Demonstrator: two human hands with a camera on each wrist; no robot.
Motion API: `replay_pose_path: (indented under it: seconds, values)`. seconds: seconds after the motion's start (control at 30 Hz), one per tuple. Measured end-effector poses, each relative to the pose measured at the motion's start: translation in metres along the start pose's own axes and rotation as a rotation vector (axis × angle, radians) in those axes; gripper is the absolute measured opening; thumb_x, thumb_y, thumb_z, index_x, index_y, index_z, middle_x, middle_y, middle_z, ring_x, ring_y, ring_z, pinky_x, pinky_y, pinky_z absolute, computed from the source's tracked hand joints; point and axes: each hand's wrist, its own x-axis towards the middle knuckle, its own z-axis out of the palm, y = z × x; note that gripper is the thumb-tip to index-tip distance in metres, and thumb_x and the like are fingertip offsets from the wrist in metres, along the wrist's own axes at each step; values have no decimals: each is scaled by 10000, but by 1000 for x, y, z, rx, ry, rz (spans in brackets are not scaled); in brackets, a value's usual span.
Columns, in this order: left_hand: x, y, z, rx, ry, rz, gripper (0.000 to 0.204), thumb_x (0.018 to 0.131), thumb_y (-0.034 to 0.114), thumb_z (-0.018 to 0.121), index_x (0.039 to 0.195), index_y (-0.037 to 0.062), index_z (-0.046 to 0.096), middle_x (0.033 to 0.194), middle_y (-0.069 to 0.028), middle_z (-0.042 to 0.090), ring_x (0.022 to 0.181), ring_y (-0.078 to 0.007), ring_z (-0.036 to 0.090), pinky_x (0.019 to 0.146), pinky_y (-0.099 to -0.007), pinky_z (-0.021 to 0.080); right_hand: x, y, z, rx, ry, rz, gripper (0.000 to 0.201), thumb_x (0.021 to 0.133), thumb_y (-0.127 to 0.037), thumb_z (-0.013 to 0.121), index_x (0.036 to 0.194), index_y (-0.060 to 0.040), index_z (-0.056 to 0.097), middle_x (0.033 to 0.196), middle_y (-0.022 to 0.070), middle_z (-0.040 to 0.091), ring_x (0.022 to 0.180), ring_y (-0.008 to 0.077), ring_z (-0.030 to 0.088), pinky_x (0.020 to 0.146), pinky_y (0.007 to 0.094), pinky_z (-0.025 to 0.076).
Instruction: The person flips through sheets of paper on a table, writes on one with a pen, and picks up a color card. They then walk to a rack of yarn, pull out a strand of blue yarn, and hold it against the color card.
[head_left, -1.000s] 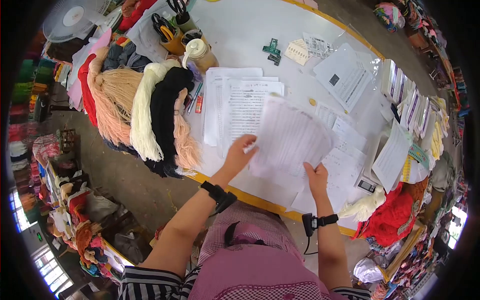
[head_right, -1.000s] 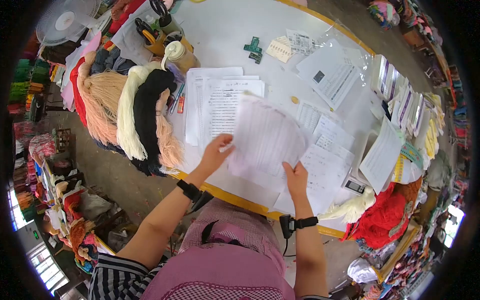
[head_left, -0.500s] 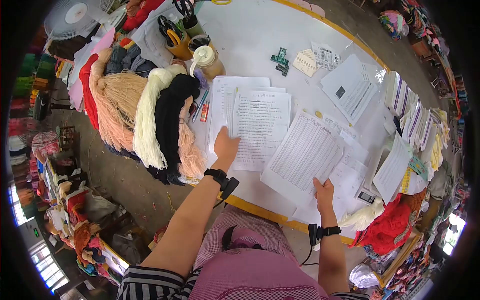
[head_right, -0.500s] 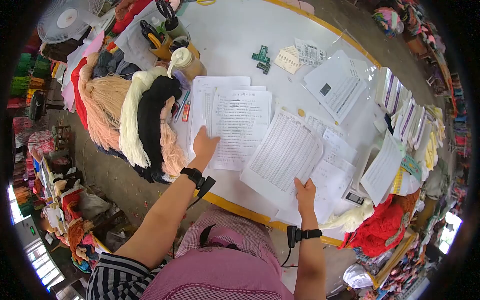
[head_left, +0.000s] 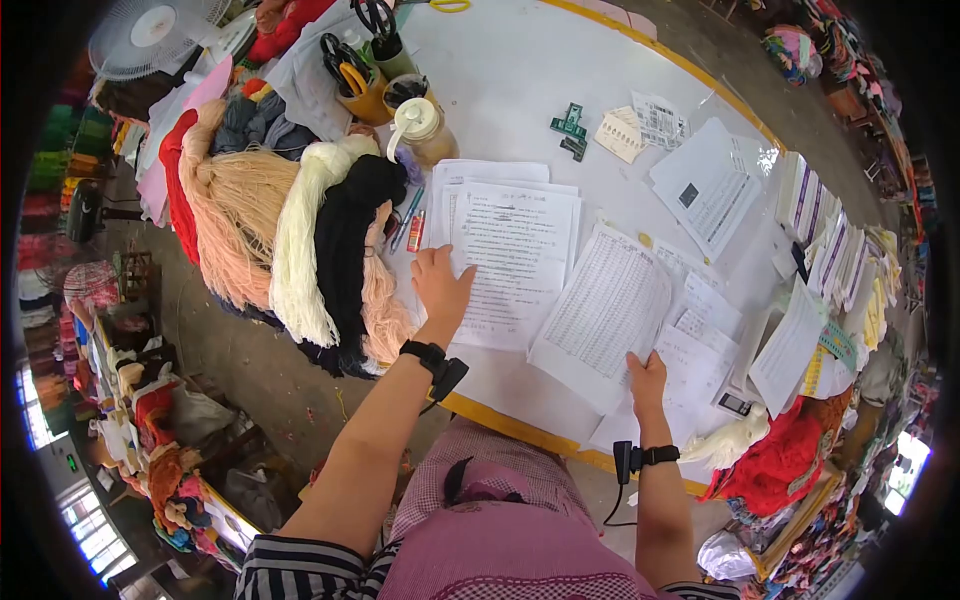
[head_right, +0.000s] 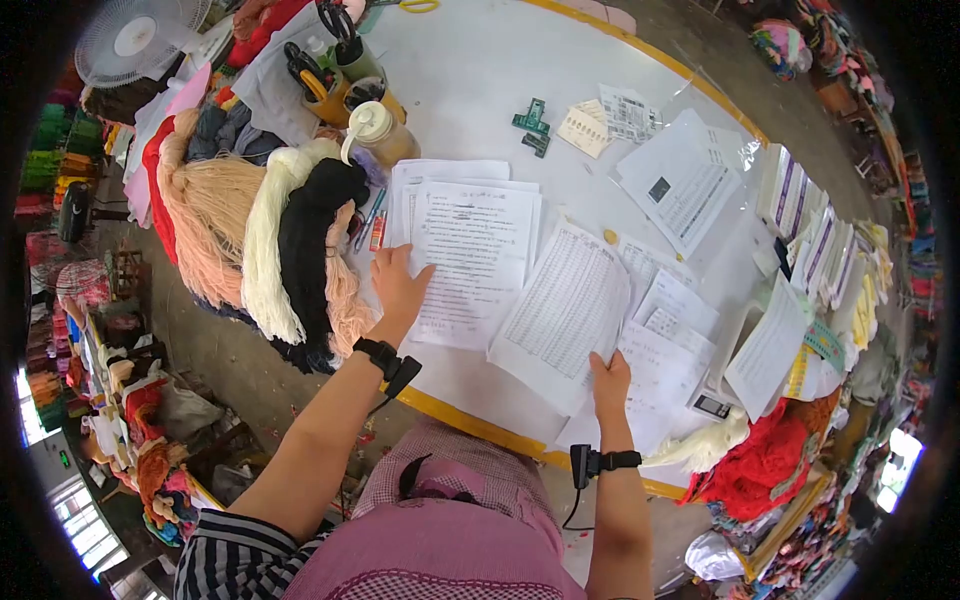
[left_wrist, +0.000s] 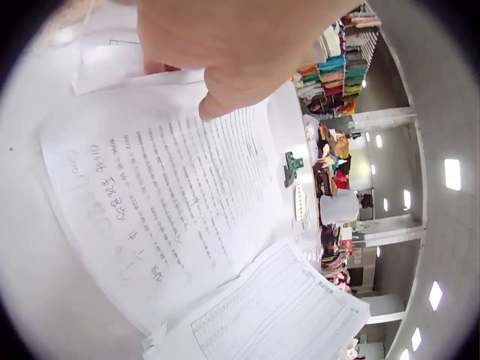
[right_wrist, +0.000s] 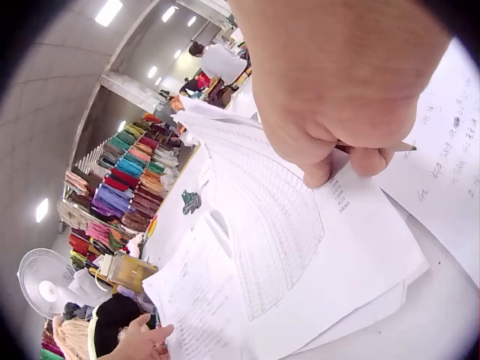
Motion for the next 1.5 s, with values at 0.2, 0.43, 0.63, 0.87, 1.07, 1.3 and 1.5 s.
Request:
replay_pose_path:
  seconds: [0.2,0.43,0.63,0.87,1.07,1.3,1.5]
  values:
    - [9,3,10,-146,-277,-167,584,687,231,812,1189,86,552,1161,-153,530,1117,-355,465,939,-477,372,-1,-5,4,12,-3,67,253,864,-94,645,1060,61,608,978,93,677,840,140,591,769,288,473]
    - [12,9,12,-319,-187,-305,573,686,231,811,1166,72,542,1074,-168,570,1008,-357,523,888,-445,417,4,10,8,-56,39,6,257,844,-145,665,960,71,587,786,132,621,699,182,533,678,340,454]
    - [24,-11,25,-123,-86,35,607,698,274,809,1178,30,528,1005,-150,607,1008,-337,548,829,-415,454,3,1,8,-63,-15,60,275,864,-87,645,1087,67,604,986,109,680,853,148,600,778,297,477]
    - [11,14,19,-390,-140,-300,350,778,217,733,1049,40,601,916,-168,593,953,-347,564,809,-420,467,8,12,14,-122,-24,82,269,865,-91,649,1080,66,609,960,104,681,815,140,598,748,286,481]
    - [-13,13,22,-464,-92,256,263,826,188,687,1012,30,588,866,-185,619,846,-331,615,711,-446,479,6,4,14,-147,-42,100,279,863,-90,652,1087,68,605,961,101,681,810,135,598,739,284,483]
    - [-14,5,9,-300,-38,-64,329,744,130,749,1012,45,579,1039,-175,544,938,-319,531,839,-420,448,1,5,14,-43,-47,88,298,865,-79,639,1121,67,596,1006,113,681,861,158,619,783,294,488]
    - [4,-14,18,-262,113,-76,452,712,121,772,1105,21,573,1068,-159,536,925,-299,545,822,-392,462,-4,-4,16,-44,-19,77,323,864,-64,623,1157,65,576,1060,128,671,912,188,623,822,308,485]
